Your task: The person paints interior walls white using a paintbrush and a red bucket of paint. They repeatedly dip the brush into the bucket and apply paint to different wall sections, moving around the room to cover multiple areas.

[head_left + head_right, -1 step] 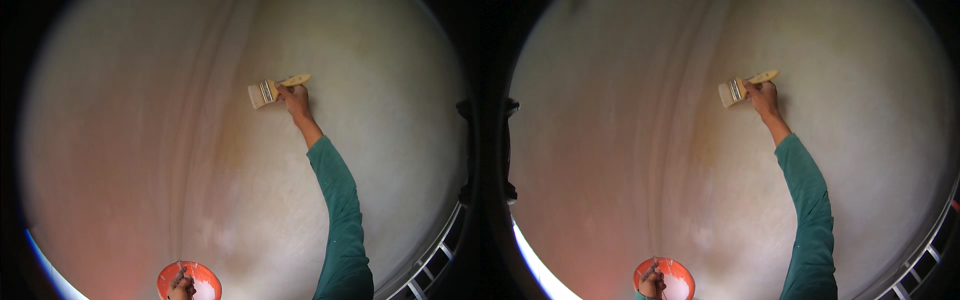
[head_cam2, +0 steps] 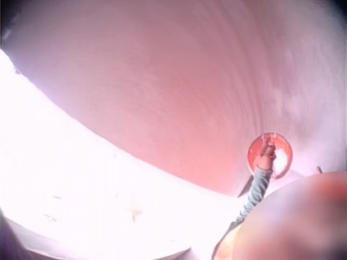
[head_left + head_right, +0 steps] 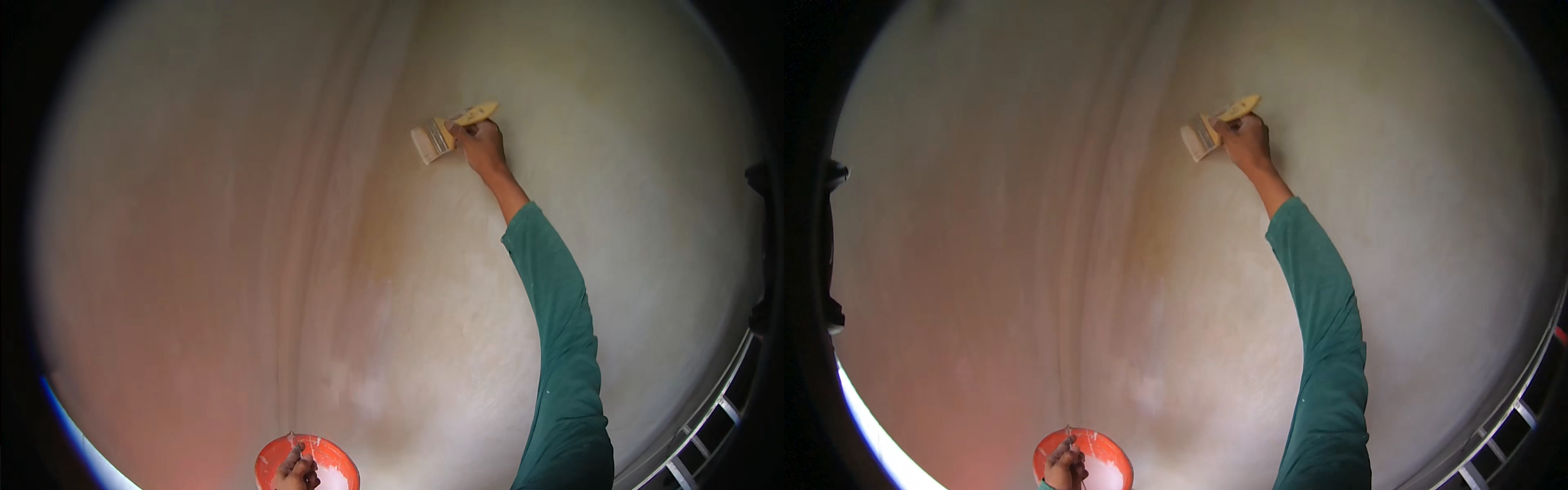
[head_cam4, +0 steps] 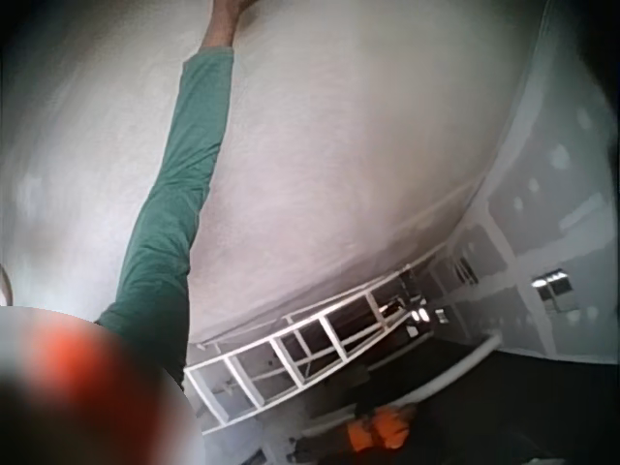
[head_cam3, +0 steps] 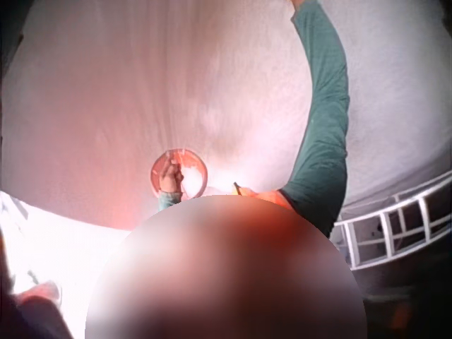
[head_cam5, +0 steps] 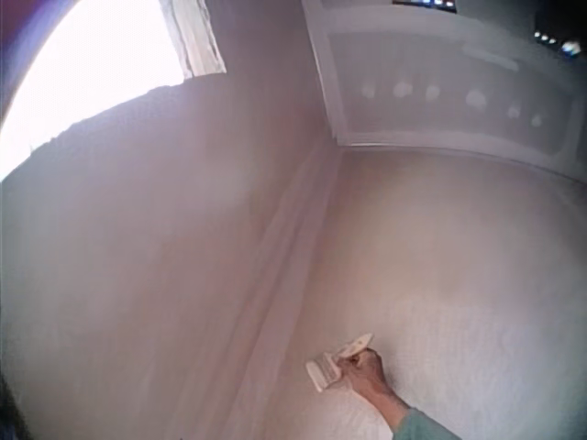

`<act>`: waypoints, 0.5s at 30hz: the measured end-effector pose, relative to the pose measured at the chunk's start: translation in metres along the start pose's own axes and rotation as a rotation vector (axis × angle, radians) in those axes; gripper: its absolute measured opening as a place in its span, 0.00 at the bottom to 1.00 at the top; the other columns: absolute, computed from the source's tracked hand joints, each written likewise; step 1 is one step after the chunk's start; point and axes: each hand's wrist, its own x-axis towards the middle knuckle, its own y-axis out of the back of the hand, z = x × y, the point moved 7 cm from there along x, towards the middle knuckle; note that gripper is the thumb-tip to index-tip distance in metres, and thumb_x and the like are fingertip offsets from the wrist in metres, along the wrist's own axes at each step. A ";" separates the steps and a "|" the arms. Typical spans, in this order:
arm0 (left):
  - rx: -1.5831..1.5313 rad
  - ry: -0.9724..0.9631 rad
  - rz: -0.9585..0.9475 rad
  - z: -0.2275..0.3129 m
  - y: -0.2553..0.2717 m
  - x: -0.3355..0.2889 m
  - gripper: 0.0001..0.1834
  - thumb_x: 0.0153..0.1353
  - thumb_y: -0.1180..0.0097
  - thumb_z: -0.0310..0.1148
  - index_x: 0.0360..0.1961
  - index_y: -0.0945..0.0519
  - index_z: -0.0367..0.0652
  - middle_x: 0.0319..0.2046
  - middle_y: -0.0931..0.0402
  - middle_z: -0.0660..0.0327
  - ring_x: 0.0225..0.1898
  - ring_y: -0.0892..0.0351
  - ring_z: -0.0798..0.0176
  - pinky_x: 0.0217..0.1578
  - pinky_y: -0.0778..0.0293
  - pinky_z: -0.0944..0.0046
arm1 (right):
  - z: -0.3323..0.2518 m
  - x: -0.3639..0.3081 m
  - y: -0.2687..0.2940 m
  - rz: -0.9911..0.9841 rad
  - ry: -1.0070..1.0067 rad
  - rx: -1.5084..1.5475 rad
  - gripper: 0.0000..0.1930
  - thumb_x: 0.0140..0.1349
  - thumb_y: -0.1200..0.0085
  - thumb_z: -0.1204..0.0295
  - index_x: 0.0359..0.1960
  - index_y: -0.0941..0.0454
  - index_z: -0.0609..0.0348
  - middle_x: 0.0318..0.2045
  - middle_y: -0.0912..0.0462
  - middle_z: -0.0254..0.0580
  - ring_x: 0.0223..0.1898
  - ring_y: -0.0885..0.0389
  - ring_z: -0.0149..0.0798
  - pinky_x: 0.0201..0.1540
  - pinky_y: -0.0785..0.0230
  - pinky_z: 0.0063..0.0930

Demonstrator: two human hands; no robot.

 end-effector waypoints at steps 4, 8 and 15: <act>0.065 -0.002 0.109 -0.011 0.003 0.013 0.19 0.68 0.49 0.27 0.59 0.22 0.45 0.24 0.34 0.73 0.18 0.42 0.79 0.18 0.44 0.75 | -0.037 0.116 0.013 0.051 0.340 -0.537 0.13 0.65 0.38 0.62 0.43 0.15 0.59 0.41 0.12 0.49 0.41 0.14 0.55 0.45 0.22 0.46; 0.105 -0.058 0.131 -0.016 0.014 0.021 0.05 0.69 0.44 0.30 0.44 0.23 0.49 0.24 0.33 0.72 0.16 0.44 0.80 0.15 0.49 0.76 | -0.083 0.063 -0.030 -0.108 0.613 -0.788 0.11 0.66 0.41 0.67 0.49 0.15 0.49 0.40 0.12 0.45 0.42 0.15 0.52 0.43 0.22 0.47; 0.064 0.023 0.232 -0.003 0.018 0.004 0.24 0.72 0.46 0.31 0.68 0.27 0.47 0.25 0.33 0.73 0.17 0.43 0.80 0.16 0.46 0.77 | -0.037 0.057 -0.063 -0.592 0.330 -0.563 0.16 0.62 0.37 0.59 0.46 0.15 0.56 0.39 0.12 0.49 0.44 0.14 0.55 0.47 0.22 0.48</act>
